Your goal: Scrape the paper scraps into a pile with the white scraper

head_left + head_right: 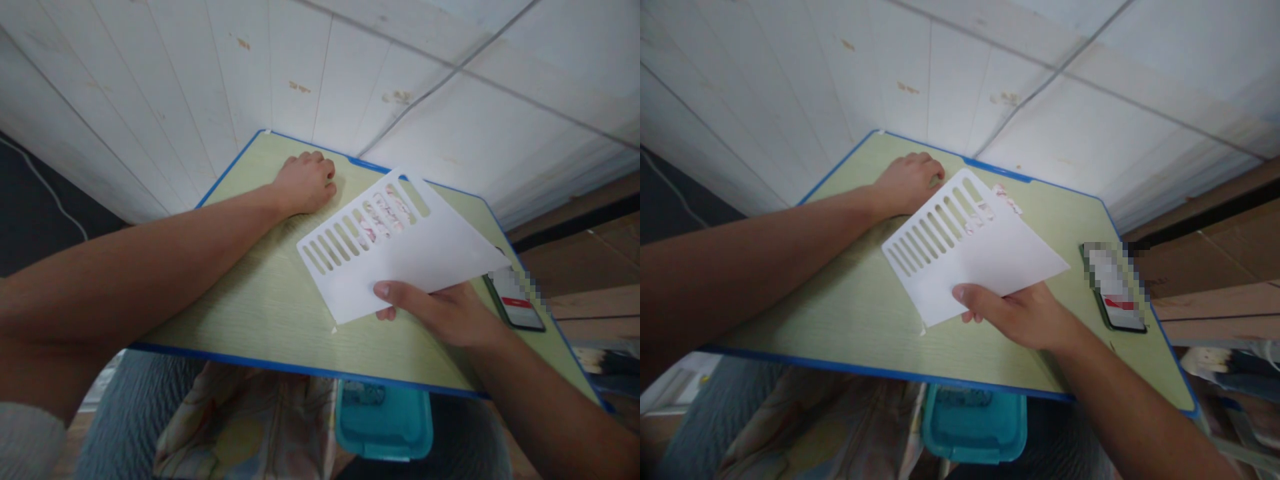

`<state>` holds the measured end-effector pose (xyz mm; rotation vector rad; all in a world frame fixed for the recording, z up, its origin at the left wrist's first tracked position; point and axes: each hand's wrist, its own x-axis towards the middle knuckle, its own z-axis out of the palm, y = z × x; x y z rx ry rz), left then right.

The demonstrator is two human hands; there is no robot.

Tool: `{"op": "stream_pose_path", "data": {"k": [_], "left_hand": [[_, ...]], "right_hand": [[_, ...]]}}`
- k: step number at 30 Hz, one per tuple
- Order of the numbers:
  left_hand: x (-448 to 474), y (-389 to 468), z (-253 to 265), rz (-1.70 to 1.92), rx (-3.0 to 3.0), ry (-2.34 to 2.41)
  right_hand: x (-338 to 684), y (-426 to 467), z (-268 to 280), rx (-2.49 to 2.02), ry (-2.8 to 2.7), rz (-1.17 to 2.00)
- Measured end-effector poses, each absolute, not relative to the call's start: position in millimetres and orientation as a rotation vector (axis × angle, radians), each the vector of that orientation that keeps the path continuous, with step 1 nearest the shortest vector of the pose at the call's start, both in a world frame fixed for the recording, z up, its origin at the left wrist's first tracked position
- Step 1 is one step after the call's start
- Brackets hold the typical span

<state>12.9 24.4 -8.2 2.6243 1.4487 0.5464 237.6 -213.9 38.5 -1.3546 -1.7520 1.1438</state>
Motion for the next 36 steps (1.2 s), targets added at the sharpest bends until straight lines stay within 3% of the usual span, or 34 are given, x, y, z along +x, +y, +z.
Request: {"op": "stream_pose_path", "data": {"k": [16, 23, 36], "left_hand": [[14.3, 20.0, -5.5, 0.522, 2.600, 1.470], [13.9, 21.6, -6.0, 0.531, 2.578, 1.455], [15.8, 29.2, -17.5, 0.589, 2.625, 1.483]], "right_hand": [[241.3, -210.6, 34.6, -1.443, -1.652, 1.047], [234.9, -213.1, 42.8, -1.314, -1.789, 1.221], [242.1, -204.3, 38.7, -1.435, -1.620, 1.000]]}}
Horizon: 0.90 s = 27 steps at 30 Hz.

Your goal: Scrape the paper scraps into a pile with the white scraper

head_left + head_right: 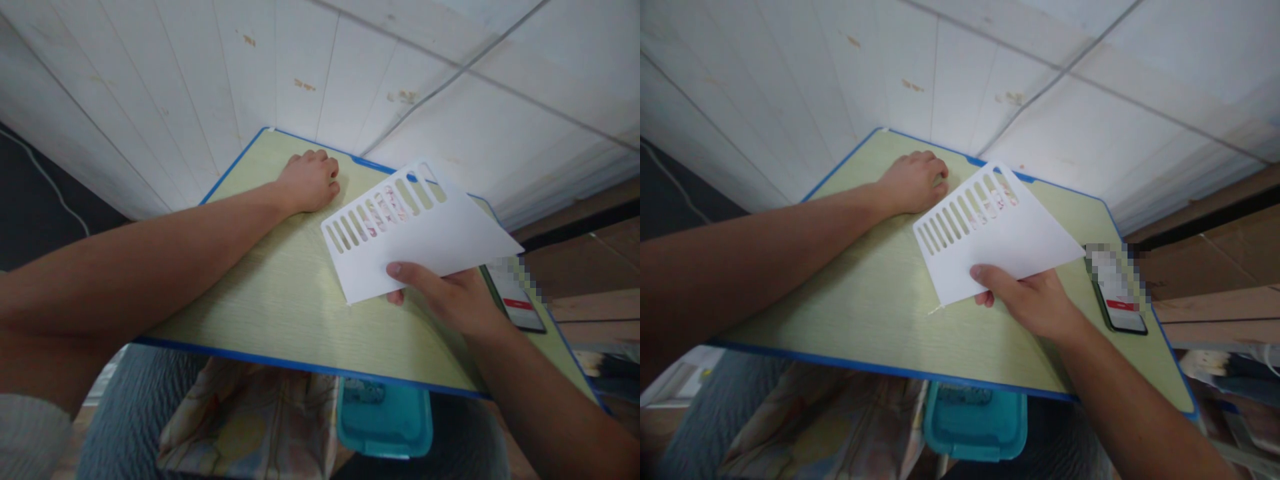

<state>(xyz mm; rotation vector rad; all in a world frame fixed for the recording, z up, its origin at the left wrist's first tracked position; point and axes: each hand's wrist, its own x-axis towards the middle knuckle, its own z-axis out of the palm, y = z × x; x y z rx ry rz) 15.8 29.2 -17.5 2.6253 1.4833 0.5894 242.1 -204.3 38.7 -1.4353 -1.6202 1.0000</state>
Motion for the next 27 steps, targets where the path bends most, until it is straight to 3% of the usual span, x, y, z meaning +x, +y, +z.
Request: {"op": "stream_pose_path", "data": {"k": [13, 27], "left_hand": [[17.6, 19.3, -6.5, 0.496, 2.609, 1.530], [17.9, 4.6, 9.6, 0.431, 2.598, 1.494]], "right_hand": [[242.8, -208.5, 36.0, -1.411, -1.667, 1.016], [231.6, -214.7, 41.1, -1.267, -1.793, 1.317]]}}
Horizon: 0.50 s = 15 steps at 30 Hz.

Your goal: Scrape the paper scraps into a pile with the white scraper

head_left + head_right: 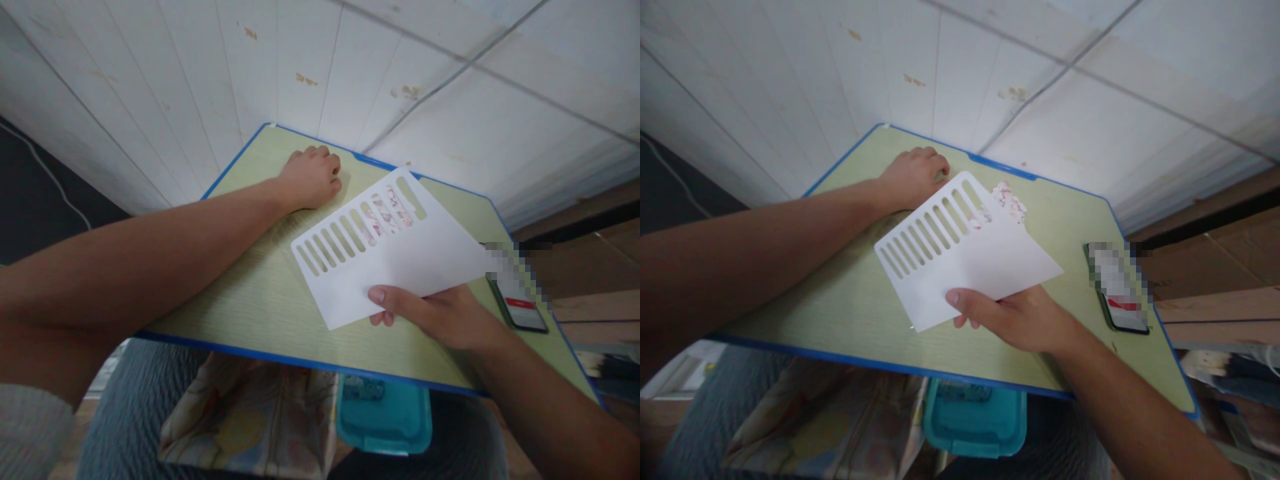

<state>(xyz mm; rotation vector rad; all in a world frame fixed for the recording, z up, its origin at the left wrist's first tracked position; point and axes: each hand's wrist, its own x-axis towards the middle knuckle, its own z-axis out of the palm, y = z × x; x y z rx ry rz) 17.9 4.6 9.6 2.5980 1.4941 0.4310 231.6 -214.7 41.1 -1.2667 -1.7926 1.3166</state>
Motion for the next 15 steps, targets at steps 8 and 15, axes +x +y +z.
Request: {"op": "stream_pose_path", "data": {"k": [8, 15], "left_hand": [[16.7, 7.8, 7.4, 0.444, 2.617, 1.468], [17.6, 8.1, 6.5, 0.464, 2.611, 1.480]], "right_hand": [[232.7, -215.4, 41.9, -1.341, -1.777, 1.208], [225.7, -218.4, 41.3, -1.277, -1.863, 1.306]]}}
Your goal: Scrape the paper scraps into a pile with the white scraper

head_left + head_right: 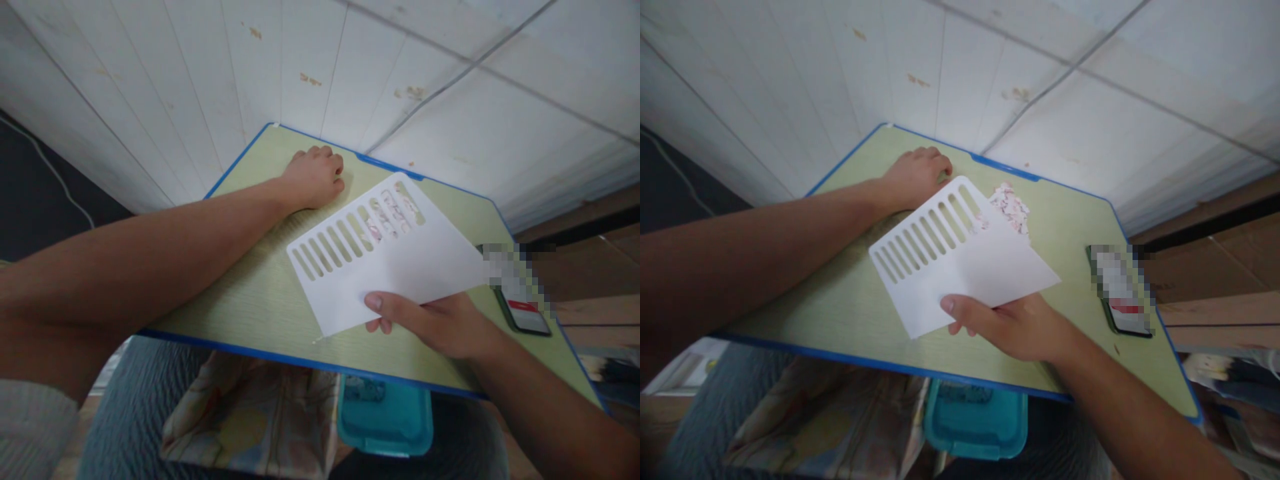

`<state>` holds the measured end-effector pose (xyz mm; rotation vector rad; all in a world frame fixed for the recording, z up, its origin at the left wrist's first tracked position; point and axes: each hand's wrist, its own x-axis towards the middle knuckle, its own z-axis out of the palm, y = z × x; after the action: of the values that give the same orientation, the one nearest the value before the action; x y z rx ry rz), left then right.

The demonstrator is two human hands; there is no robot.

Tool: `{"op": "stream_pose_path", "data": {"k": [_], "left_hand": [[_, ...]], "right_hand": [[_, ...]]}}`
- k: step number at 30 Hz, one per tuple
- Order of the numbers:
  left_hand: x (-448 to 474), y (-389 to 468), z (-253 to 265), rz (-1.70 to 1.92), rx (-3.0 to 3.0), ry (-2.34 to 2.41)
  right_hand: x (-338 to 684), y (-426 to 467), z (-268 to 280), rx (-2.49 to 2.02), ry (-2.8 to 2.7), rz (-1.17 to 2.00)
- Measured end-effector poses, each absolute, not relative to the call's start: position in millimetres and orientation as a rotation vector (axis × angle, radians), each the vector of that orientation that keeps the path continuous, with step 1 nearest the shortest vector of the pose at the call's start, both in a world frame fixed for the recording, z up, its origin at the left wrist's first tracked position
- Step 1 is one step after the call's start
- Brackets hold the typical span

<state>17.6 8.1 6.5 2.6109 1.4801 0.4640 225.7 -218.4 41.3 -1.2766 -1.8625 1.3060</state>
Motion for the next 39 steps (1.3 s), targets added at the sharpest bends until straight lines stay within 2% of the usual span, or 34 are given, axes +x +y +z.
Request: {"op": "stream_pose_path", "data": {"k": [7, 13, 18, 22, 28, 39], "left_hand": [[18.1, 4.6, 9.2, 0.433, 2.606, 1.491], [17.8, 4.6, 9.3, 0.448, 2.586, 1.492], [17.9, 3.9, 10.6, 0.440, 2.584, 1.492], [16.6, 6.6, 8.0, 0.418, 2.608, 1.501], [11.9, 19.5, -6.8, 0.597, 2.624, 1.447], [14.6, 23.1, -11.5, 0.562, 2.653, 1.517]], "right_hand": [[222.6, -226.5, 41.5, -1.168, -1.978, 1.339], [220.7, -226.0, 42.9, -1.177, -1.806, 1.482], [221.0, -224.1, 40.7, -1.267, -1.797, 1.310], [237.1, -213.3, 31.0, -1.325, -1.636, 1.020], [269.6, -189.6, 28.2, -1.410, -1.470, 0.682], [244.9, -193.0, 34.2, -1.397, -1.654, 0.918]]}}
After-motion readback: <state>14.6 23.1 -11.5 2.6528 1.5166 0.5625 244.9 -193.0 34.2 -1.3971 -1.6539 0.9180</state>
